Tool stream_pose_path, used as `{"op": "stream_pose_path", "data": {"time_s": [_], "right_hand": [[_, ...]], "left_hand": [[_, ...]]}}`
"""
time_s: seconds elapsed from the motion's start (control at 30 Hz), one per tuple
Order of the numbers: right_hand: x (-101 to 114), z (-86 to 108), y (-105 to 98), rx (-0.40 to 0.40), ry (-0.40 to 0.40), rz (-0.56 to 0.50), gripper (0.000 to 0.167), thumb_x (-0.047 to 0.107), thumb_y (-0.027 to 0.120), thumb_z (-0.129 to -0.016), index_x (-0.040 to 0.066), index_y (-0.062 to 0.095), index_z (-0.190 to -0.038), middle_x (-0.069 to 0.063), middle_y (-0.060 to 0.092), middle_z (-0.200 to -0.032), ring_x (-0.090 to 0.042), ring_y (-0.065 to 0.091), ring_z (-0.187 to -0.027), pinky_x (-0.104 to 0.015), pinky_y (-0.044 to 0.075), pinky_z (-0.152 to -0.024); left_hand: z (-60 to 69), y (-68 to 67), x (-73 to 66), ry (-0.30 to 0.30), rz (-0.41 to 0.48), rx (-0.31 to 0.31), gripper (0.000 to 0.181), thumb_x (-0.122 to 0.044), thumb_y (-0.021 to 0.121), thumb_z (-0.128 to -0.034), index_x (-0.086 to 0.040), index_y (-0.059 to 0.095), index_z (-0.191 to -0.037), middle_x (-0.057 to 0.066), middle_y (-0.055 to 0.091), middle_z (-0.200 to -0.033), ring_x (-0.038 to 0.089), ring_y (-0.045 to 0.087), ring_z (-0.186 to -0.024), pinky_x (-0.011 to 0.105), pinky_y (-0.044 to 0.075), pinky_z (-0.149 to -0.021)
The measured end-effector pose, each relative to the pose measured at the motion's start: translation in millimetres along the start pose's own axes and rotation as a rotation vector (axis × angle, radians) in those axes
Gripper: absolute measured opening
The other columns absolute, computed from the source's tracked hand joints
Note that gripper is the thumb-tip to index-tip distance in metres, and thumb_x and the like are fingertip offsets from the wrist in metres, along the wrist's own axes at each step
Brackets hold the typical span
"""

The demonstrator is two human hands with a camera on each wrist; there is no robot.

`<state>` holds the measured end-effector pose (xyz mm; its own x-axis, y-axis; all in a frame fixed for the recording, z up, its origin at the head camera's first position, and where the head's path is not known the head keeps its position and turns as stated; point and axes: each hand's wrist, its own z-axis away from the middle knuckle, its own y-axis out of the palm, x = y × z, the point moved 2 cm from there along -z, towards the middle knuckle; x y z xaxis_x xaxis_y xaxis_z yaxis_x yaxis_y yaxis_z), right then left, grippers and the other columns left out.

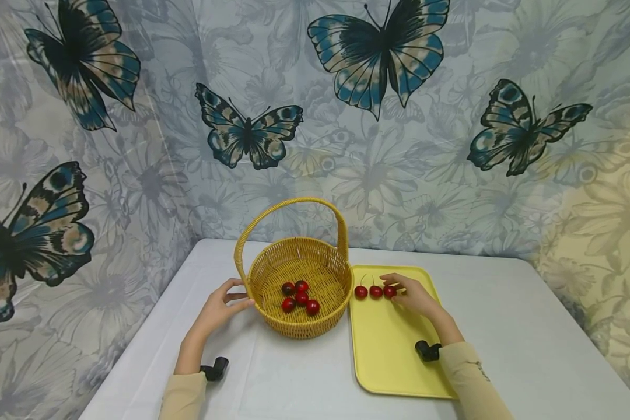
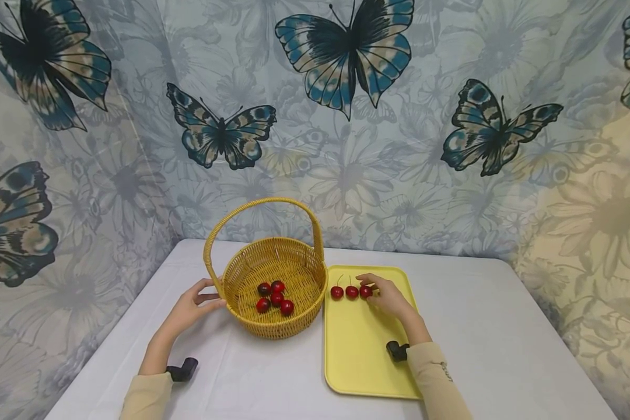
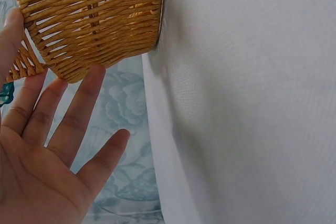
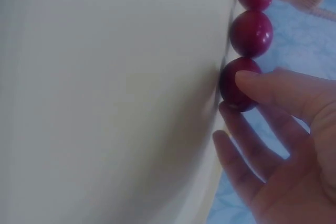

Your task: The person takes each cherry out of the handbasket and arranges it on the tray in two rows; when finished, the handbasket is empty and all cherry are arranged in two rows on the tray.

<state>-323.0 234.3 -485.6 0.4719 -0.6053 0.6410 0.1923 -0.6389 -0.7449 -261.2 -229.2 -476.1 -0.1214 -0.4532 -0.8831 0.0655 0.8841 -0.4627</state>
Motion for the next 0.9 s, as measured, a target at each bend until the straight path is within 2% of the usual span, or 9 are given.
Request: {"op": "stream_pose_path", "data": {"time_s": [0.23, 0.5, 0.67, 0.7, 0.73, 0.9], "right_hand": [[1, -1.6, -2, 0.029, -0.014, -0.012, 0.062, -0.013, 0.059, -0.08, 0.003, 0.041, -0.138, -0.027, 0.056, -0.119, -0.044, 0.056, -0.105, -0.05, 0.05, -0.084], [3, -2.4, -5, 0.032, -0.005, 0.006, 0.062, -0.011, 0.061, -0.081, 0.006, 0.041, -0.138, -0.025, 0.056, -0.121, -0.043, 0.053, -0.11, -0.055, 0.047, -0.085], [8, -0.9, -8, 0.004, 0.014, 0.06, 0.057, -0.008, 0.061, -0.081, 0.007, 0.046, -0.135, -0.021, 0.058, -0.12, -0.042, 0.051, -0.112, -0.058, 0.045, -0.085], [9, -0.8, -8, -0.007, 0.014, 0.069, 0.056, -0.007, 0.061, -0.082, 0.006, 0.048, -0.134, -0.02, 0.059, -0.12, -0.041, 0.051, -0.112, -0.058, 0.045, -0.085], [11, -0.8, -9, -0.021, 0.011, 0.077, 0.054, -0.007, 0.061, -0.082, 0.006, 0.049, -0.132, -0.019, 0.059, -0.119, -0.041, 0.051, -0.112, -0.058, 0.045, -0.085], [20, -1.6, -11, -0.102, -0.01, 0.097, 0.044, -0.003, 0.063, -0.084, 0.003, 0.055, -0.126, -0.017, 0.059, -0.12, -0.039, 0.054, -0.109, -0.055, 0.047, -0.083]], "left_hand": [[-0.4, -0.1, 0.5, -0.008, -0.008, -0.009, 0.056, -0.039, 0.073, -0.0777, -0.017, 0.051, -0.125, 0.009, 0.053, -0.13, 0.03, 0.058, -0.112, 0.059, 0.036, -0.098], [0.2, -0.8, -0.4, -0.013, -0.007, -0.011, 0.055, -0.041, 0.073, -0.0773, -0.02, 0.052, -0.123, 0.009, 0.054, -0.129, 0.03, 0.058, -0.112, 0.06, 0.034, -0.099], [0.4, -0.3, 0.2, -0.006, -0.004, -0.009, 0.056, -0.042, 0.073, -0.0767, -0.019, 0.052, -0.123, 0.009, 0.054, -0.129, 0.03, 0.058, -0.111, 0.061, 0.033, -0.099], [2.1, -0.6, -4.5, -0.009, 0.001, -0.007, 0.055, -0.04, 0.073, -0.0776, -0.017, 0.052, -0.124, 0.01, 0.053, -0.129, 0.031, 0.058, -0.112, 0.061, 0.033, -0.099], [3.5, -0.9, -8.2, -0.006, 0.003, -0.004, 0.055, -0.038, 0.073, -0.0786, -0.015, 0.051, -0.124, 0.012, 0.053, -0.129, 0.032, 0.058, -0.112, 0.062, 0.032, -0.099], [3.0, -0.6, -8.2, 0.0, 0.006, 0.002, 0.054, -0.035, 0.073, -0.0789, -0.015, 0.051, -0.124, 0.011, 0.052, -0.13, 0.032, 0.058, -0.112, 0.061, 0.033, -0.099]]}}
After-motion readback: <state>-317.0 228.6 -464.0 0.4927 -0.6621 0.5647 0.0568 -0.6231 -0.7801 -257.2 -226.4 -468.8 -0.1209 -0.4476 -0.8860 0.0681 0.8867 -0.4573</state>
